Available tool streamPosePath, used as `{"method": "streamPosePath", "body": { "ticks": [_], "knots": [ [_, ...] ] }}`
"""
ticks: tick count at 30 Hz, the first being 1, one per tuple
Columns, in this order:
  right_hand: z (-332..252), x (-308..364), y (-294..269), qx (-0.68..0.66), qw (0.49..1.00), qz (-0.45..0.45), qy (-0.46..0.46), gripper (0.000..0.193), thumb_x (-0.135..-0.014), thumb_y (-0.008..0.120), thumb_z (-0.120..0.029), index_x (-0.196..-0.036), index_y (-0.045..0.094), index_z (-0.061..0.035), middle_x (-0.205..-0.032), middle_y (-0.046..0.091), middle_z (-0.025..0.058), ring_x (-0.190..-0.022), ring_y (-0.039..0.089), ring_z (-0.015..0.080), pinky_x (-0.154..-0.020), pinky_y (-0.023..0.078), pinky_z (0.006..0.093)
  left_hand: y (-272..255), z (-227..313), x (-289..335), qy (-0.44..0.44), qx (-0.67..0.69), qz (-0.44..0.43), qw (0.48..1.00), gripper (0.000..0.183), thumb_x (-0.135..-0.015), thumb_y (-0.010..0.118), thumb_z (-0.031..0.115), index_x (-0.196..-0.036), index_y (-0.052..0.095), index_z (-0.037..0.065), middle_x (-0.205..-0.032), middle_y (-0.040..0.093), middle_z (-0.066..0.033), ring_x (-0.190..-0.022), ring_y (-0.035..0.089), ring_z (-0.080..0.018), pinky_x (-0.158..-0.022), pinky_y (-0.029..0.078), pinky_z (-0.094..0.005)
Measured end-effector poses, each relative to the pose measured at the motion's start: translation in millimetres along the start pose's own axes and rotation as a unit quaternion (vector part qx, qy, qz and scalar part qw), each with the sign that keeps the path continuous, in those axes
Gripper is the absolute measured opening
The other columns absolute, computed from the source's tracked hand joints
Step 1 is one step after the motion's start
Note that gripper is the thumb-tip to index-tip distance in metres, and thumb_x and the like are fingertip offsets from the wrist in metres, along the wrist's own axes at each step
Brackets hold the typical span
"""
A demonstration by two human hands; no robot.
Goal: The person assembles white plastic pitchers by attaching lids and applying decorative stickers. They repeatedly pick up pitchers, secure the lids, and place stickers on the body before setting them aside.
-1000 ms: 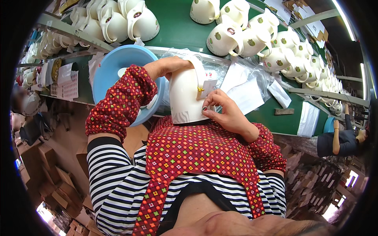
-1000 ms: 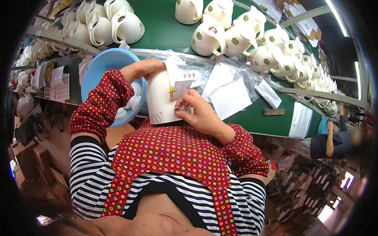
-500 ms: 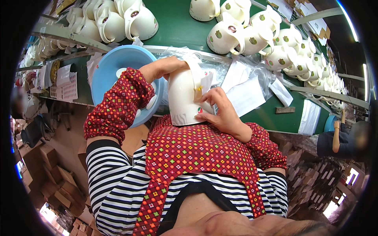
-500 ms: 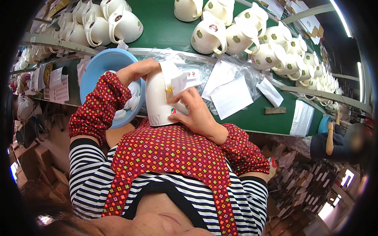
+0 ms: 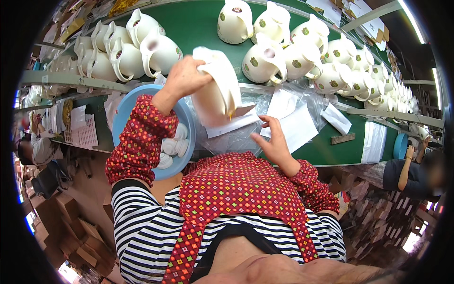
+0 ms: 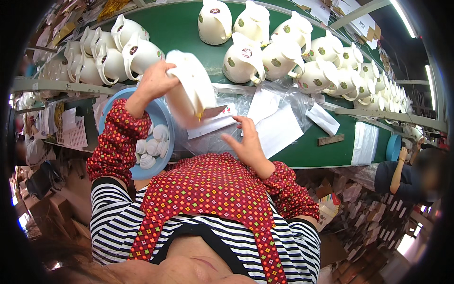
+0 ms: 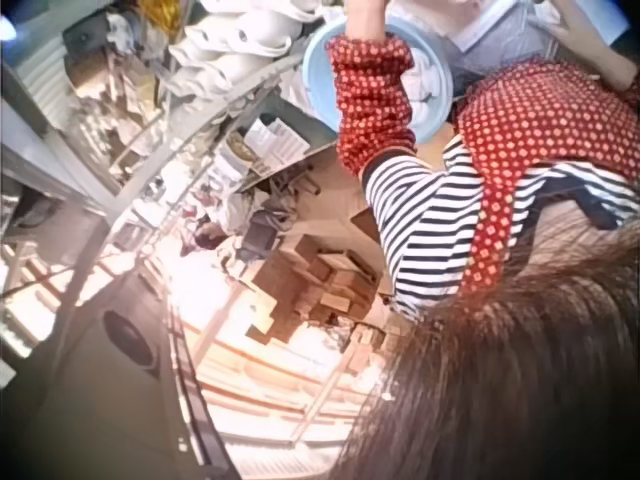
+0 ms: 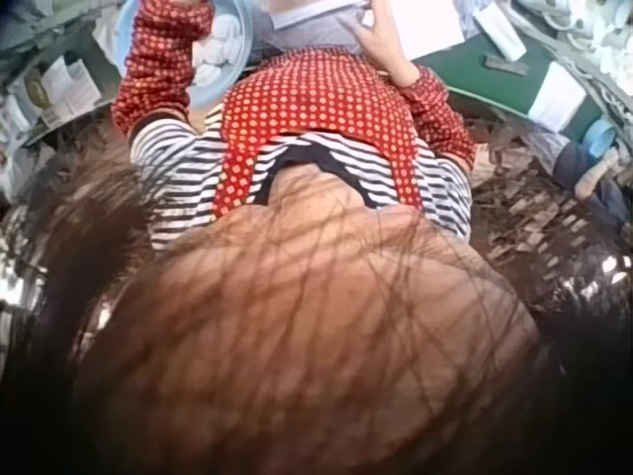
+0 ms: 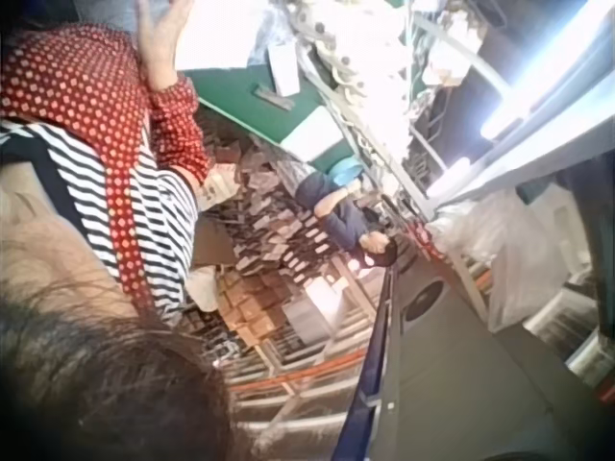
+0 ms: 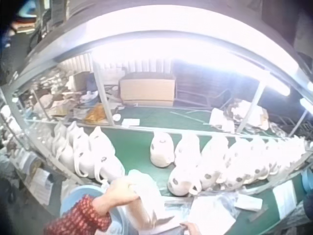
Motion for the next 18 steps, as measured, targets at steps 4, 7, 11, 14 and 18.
{"method": "streamPosePath", "body": {
  "ticks": [4, 7, 11, 14, 18],
  "knots": [
    [79, -9, -4, 0.046, 0.993, 0.035, 0.098, 0.055, -0.086, 0.084, -0.021, -0.132, 0.061, -0.0022, -0.125, 0.061, 0.0191, -0.106, 0.063, 0.0312, -0.093, 0.053, 0.0403, -5, -2, -47, 0.091, -0.055, 0.236, 0.966, 0.036, -0.076, 0.081, 0.031, -0.103, 0.078, 0.007, -0.136, 0.056, -0.026, -0.114, 0.065, -0.0429, -0.094, 0.056, -0.0472],
    [105, -18, 7, 0.079, 0.987, 0.016, 0.14, 0.051, -0.086, 0.083, -0.02, -0.13, 0.063, -0.0038, -0.122, 0.063, 0.0202, -0.107, 0.063, 0.0342, -0.092, 0.054, 0.0415, 22, -22, -90, 0.085, -0.074, 0.29, 0.95, 0.044, -0.074, 0.086, 0.043, -0.106, 0.08, 0.013, -0.143, 0.049, -0.0268, -0.122, 0.061, -0.0423, -0.098, 0.056, -0.0472],
    [114, -37, 36, 0.129, 0.989, -0.009, 0.069, 0.051, -0.085, 0.082, -0.017, -0.132, 0.063, -0.0087, -0.118, 0.062, 0.0187, -0.108, 0.062, 0.0387, -0.095, 0.052, 0.0441, 67, -39, -126, 0.028, -0.048, 0.225, 0.973, 0.06, -0.077, 0.085, 0.045, -0.124, 0.073, 0.01, -0.152, 0.037, -0.0327, -0.136, 0.048, -0.0471, -0.11, 0.047, -0.0514],
    [106, -60, 62, 0.194, 0.98, -0.047, 0.005, 0.059, -0.081, 0.083, -0.015, -0.136, 0.062, -0.0124, -0.129, 0.06, 0.0158, -0.12, 0.057, 0.0373, -0.103, 0.047, 0.0466, 72, -51, -119, 0.044, -0.088, 0.278, 0.955, 0.082, -0.079, 0.084, 0.041, -0.146, 0.052, 0.005, -0.157, 0.023, -0.0402, -0.145, 0.031, -0.0552, -0.12, 0.031, -0.0611],
    [89, -85, 85, 0.321, 0.939, -0.077, -0.093, 0.066, -0.076, 0.083, -0.014, -0.138, 0.061, -0.0145, -0.132, 0.059, 0.0117, -0.13, 0.052, 0.0327, -0.112, 0.036, 0.0551, 59, -12, -30, 0.14, -0.051, 0.357, 0.922, 0.092, -0.074, 0.086, 0.013, -0.151, 0.038, -0.001, -0.157, 0.028, -0.0375, -0.146, 0.031, -0.0562, -0.123, 0.026, -0.0576]
  ]
}}
Point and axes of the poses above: each hand's wrist, its own x-axis away from the middle knuckle, its own y-axis out of the palm, z = x × y, the point moved 7 cm from there along -x, towards the middle knuckle
